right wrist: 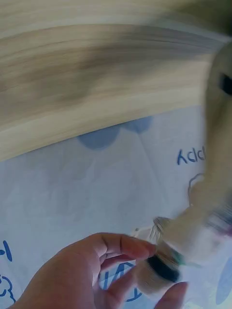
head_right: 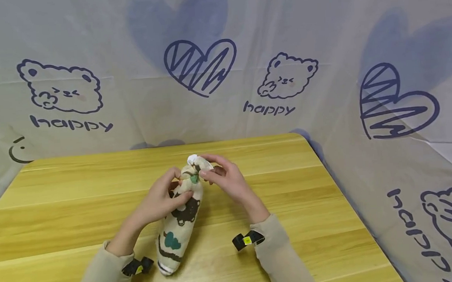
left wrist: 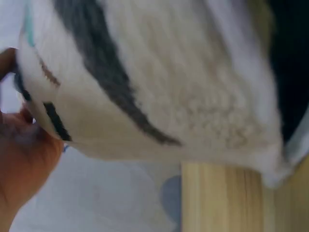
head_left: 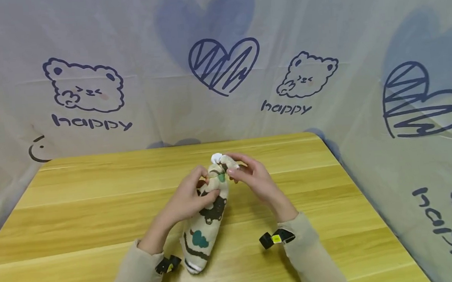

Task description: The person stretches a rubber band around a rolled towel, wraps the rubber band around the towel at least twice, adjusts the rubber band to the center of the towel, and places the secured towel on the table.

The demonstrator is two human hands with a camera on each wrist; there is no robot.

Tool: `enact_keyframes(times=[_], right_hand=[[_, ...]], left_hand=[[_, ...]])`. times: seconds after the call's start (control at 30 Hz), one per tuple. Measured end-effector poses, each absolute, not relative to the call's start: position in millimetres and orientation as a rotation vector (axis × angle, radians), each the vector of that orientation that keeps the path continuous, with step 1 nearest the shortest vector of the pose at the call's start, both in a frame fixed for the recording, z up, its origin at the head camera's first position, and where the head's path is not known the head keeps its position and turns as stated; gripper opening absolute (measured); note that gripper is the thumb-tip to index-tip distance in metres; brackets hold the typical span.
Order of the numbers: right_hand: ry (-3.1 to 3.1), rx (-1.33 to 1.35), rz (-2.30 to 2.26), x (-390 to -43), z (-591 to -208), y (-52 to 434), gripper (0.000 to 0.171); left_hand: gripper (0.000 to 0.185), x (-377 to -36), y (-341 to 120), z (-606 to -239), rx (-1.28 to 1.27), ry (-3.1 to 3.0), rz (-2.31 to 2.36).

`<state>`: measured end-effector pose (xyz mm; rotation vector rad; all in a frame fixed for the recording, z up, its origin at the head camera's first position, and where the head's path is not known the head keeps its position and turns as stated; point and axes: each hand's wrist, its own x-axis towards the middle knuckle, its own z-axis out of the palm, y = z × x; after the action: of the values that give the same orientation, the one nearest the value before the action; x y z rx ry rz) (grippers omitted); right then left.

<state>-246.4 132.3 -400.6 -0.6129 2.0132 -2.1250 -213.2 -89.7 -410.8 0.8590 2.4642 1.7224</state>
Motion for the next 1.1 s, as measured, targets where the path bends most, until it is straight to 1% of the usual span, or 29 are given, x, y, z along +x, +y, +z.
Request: enact_keyframes(times=[0.07,0.13,0.2,0.33,0.43,0.57,0.63,0.7,0.83,0.9,1.0,1.1], right_hand=[[2.055,-0.719,-2.068,-246.7,-400.7,135.6,0.045],[2.087,-0.749,-2.066,-246.0,-399.7,137.0,0.04],[2.128,-0.717,-2.098,-245.7,-399.3,137.2,0.034],[2.199,-0.581,-2.167,-246.1,-399.0,135.9,0.026],[2.226,-0.497,-2.179,-246.9,-399.7,134.9,0.024],[2.213,-0.368,-2.225,-248.4,-401.8,135.5,0.025],[2.204,-0.312,-2.242,-249.0,-402.8,135.9,0.026],[2.211,-0.29,-2.234,-249.6,-402.3,136.2,0.025],[2.292,-0.369,-2.098,-247.9,-400.9,135.1,0.024],[2.325,-0.439,-2.015,-245.7,-400.9,132.6,0.024],[2.33,-0.51,-1.95,-243.2,-402.1,128.4,0.024],[2.298,-0.533,-1.954,-241.2,-404.5,124.5,0.023]], left_hand=[[0.021,-213.3,-93.2,-409.9,0.841,2.24,1.853],[0.02,-213.6,-95.0,-409.7,0.828,2.037,1.943],[0.022,-214.1,-95.3,-410.2,0.839,1.913,1.999],[0.021,-215.0,-94.1,-412.0,0.885,1.865,2.024],[0.02,-215.8,-92.7,-412.4,0.993,2.039,1.961],[0.02,-216.9,-89.8,-411.2,1.172,2.455,1.756],[0.019,-215.8,-89.9,-409.7,1.181,2.624,1.624],[0.017,-214.3,-91.4,-406.1,1.14,2.775,1.497],[0.009,-211.2,-95.4,-398.8,1.011,3.011,1.346],[0.007,-211.2,-96.1,-397.5,1.014,3.09,1.341],[0.005,-213.1,-94.2,-398.8,1.158,3.139,1.376],[0.009,-214.6,-90.9,-402.3,1.364,3.163,1.374]])
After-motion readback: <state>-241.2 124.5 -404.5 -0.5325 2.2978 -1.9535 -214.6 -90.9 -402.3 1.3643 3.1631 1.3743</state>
